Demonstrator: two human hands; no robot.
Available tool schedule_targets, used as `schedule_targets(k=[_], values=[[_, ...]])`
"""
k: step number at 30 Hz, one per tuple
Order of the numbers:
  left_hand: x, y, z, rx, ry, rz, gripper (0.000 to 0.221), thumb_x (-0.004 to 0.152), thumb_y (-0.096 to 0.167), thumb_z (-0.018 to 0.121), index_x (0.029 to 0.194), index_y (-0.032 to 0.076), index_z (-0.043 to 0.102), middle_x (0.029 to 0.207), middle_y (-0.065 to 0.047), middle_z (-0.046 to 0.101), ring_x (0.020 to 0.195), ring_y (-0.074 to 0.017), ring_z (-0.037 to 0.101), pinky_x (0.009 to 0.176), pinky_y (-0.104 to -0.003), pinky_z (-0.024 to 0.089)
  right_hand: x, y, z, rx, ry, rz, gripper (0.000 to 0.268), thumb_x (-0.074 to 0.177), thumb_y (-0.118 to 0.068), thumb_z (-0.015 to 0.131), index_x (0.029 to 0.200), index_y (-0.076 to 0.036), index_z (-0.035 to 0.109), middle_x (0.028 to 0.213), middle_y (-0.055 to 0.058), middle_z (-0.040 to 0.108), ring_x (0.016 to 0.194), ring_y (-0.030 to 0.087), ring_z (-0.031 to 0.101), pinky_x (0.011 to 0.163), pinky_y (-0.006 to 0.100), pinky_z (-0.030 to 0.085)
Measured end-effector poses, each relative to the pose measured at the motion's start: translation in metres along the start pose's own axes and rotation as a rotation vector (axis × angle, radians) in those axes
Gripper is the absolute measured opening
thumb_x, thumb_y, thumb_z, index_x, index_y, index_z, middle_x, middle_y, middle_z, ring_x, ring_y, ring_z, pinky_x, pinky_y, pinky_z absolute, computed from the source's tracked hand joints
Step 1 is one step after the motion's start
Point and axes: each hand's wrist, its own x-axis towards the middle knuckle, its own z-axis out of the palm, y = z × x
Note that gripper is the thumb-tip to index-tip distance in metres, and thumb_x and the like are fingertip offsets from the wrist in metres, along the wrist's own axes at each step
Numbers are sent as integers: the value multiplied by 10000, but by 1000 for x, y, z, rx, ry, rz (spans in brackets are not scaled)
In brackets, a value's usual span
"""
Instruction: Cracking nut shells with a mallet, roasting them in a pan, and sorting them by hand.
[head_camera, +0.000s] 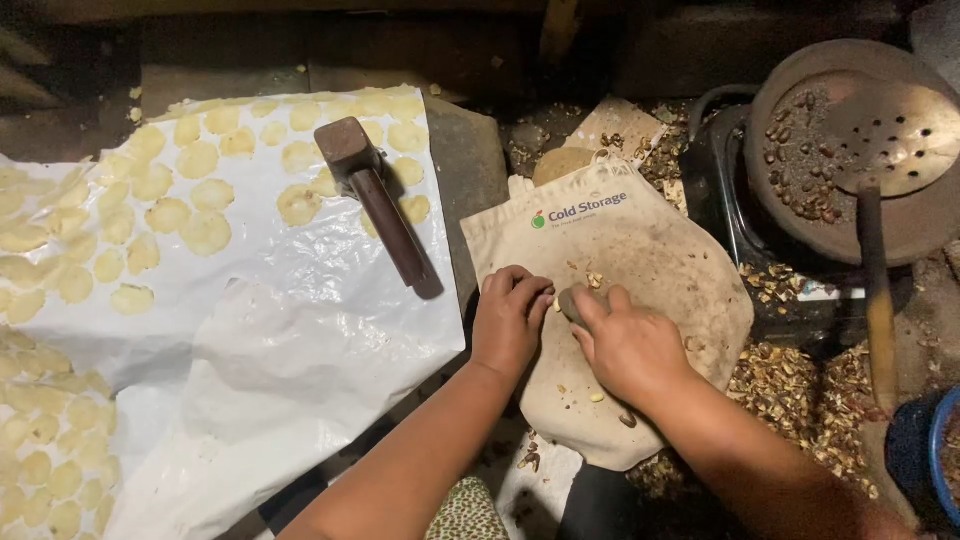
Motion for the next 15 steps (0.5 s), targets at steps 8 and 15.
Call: schedule_targets(k=[8, 15], values=[[-2, 6, -4, 71, -96, -59, 349, 932, 300, 709, 1269, 232, 651, 1133, -47, 557, 1133, -315, 569, 999, -437, 469, 3, 2, -20, 255, -15, 131, 550, 974, -466, 479, 1475, -260, 383, 1151, 198, 635, 952, 486, 719, 843, 589, 570], [-7, -3, -13, -13, -35, -16, 187, 984, 167, 676, 1171, 157, 681, 1035, -65, 596, 1022, -320, 625, 951, -406, 507, 17, -10, -37, 330, -43, 133, 553, 981, -469, 461, 1488, -266, 372, 1192, 211, 628, 1011, 500, 704, 889, 593, 555]])
